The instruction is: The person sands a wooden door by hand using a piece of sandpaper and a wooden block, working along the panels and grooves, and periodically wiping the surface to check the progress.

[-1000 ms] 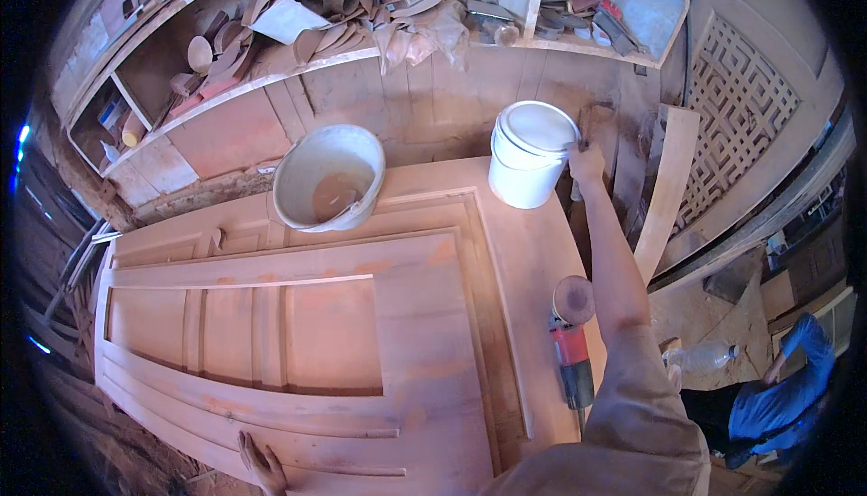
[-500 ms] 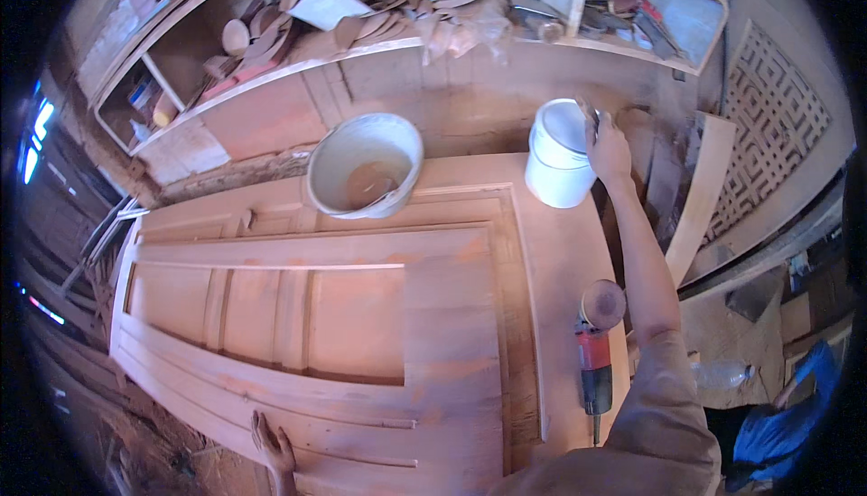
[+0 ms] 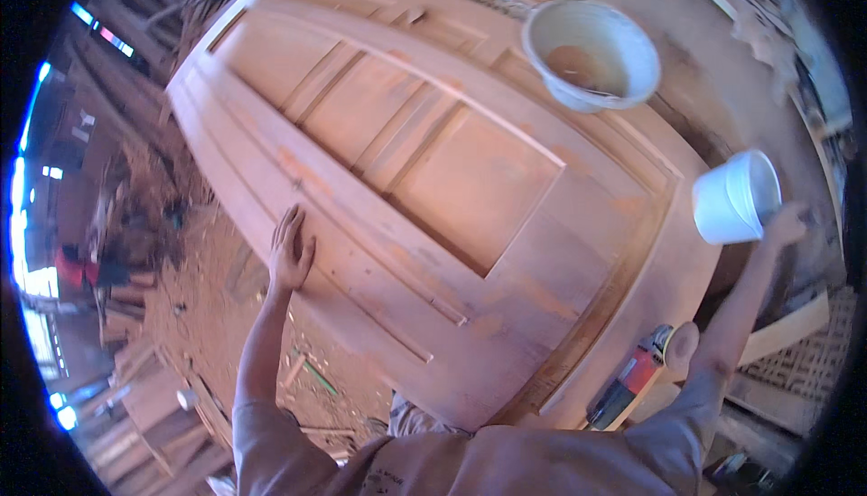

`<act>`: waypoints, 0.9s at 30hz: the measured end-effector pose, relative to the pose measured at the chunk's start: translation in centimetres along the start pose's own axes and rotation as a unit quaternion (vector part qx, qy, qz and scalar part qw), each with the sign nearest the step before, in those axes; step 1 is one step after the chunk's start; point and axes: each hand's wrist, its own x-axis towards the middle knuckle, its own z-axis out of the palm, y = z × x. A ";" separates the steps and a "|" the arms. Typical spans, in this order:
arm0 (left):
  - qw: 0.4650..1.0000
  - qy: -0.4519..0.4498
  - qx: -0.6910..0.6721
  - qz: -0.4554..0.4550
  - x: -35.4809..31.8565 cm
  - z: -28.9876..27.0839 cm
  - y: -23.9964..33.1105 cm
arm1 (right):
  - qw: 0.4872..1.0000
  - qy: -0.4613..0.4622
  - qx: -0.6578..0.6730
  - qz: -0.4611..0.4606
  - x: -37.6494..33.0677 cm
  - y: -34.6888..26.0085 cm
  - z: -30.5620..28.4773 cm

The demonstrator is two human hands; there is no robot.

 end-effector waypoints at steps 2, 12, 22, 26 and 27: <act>1.000 0.001 0.019 -0.010 -0.6 -1.3 -0.5 | 0.991 -0.049 -0.009 0.126 -1.9 -0.8 1.1; 1.000 -0.004 0.023 -0.016 -0.6 -1.2 -0.5 | 0.796 -0.446 -0.378 -0.157 -1.5 2.5 2.6; 1.000 0.015 0.017 -0.017 -1.4 -1.1 -1.2 | 0.675 -0.556 -0.447 -0.189 -0.7 5.7 3.7; 1.000 0.028 0.002 -0.011 -1.5 -0.3 -1.5 | 0.722 -0.493 -0.433 -0.220 2.4 5.8 1.6; 0.999 0.029 0.006 -0.012 -1.6 -0.3 -1.5 | 0.764 -0.452 -0.411 -0.207 2.0 4.9 0.8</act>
